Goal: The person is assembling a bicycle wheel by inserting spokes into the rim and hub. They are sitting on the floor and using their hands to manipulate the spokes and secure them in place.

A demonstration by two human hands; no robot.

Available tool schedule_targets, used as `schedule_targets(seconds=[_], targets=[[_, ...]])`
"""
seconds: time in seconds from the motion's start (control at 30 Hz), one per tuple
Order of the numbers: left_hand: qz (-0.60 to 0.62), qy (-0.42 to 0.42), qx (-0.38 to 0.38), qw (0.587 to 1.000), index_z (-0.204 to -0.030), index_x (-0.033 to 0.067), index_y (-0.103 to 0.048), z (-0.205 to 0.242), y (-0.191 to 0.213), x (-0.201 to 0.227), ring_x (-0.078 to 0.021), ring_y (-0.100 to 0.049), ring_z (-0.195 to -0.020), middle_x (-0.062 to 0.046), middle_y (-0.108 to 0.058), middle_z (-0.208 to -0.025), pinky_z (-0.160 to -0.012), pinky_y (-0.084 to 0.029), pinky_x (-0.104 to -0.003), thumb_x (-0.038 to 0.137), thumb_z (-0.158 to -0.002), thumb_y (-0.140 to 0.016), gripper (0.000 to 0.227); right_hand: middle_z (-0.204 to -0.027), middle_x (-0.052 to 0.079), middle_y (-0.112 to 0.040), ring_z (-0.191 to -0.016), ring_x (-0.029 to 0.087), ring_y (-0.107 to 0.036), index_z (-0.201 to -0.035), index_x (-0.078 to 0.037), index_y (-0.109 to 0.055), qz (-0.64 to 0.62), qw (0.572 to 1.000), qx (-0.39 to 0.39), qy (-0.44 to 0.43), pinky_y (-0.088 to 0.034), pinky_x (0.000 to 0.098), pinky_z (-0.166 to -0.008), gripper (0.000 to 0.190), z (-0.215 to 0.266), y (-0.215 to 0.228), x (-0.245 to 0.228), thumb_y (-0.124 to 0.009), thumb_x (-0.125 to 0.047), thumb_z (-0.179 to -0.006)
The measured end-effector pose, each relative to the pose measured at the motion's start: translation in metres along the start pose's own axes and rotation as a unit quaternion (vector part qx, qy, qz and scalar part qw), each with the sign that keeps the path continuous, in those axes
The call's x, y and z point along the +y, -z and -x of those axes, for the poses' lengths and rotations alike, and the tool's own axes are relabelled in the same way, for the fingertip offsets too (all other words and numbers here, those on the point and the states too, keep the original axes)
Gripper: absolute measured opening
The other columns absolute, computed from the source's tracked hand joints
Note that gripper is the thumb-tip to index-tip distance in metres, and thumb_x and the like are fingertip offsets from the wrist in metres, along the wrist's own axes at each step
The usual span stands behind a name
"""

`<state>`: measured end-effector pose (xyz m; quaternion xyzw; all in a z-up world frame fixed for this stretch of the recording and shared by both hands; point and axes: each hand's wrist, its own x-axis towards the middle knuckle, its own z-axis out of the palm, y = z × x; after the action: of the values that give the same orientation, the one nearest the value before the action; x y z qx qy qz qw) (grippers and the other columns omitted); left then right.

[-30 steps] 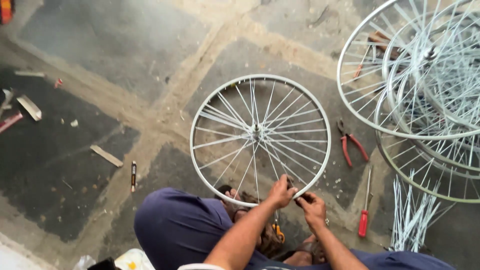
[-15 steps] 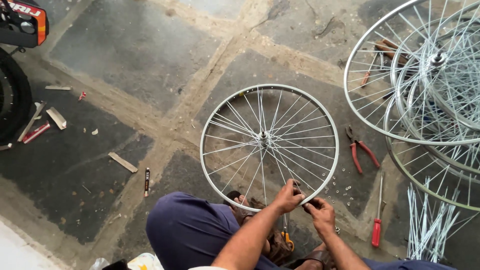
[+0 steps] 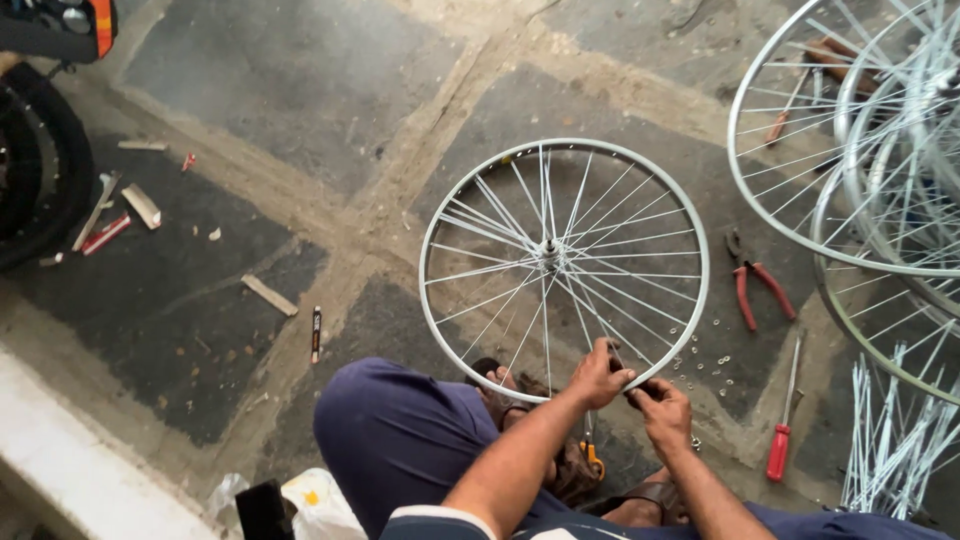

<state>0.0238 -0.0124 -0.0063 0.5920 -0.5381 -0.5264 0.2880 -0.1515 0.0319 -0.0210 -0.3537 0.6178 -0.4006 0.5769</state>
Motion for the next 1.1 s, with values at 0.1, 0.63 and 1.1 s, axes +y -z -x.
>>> schedule_targets(seconds=[0.1, 0.63, 1.1], targets=[[0.041, -0.003, -0.048, 0.998, -0.138, 0.005, -0.043, 0.0, 0.0, -0.001, -0.0327, -0.073, -0.105, -0.015, -0.076, -0.104, -0.089, -0.055, -0.042, 0.027, -0.087, -0.074, 0.064, -0.099, 0.015, -0.076, -0.087, 0.021, -0.073, -0.11, 0.009, -0.071, 0.018, 1.0, 0.006, -0.004, -0.059, 0.0327, -0.081, 0.021, 0.002, 0.002, 0.001, -0.07, 0.0, -0.091], [0.004, 0.029, -0.044, 0.999, -0.141, 0.0042, -0.042, 0.003, 0.009, 0.016, -0.0298, -0.07, -0.113, -0.016, -0.075, -0.115, -0.097, -0.052, -0.04, 0.029, -0.088, -0.076, 0.068, -0.1, 0.016, -0.076, -0.088, 0.022, -0.073, -0.111, 0.009, -0.072, 0.031, 0.999, 0.011, -0.019, -0.058, 0.0326, -0.082, 0.023, 0.005, -0.003, -0.013, -0.071, 0.001, -0.09], [-0.077, 0.038, 0.023, 0.996, -0.132, 0.0066, -0.05, -0.004, -0.007, -0.006, -0.0384, -0.068, -0.104, -0.021, -0.074, -0.103, -0.091, -0.052, -0.047, 0.035, -0.087, -0.08, 0.062, -0.099, 0.012, -0.075, -0.089, 0.018, -0.071, -0.109, 0.007, -0.069, 0.023, 0.999, 0.004, 0.027, -0.059, 0.0306, -0.081, 0.024, 0.005, 0.001, 0.001, -0.074, 0.003, -0.086]])
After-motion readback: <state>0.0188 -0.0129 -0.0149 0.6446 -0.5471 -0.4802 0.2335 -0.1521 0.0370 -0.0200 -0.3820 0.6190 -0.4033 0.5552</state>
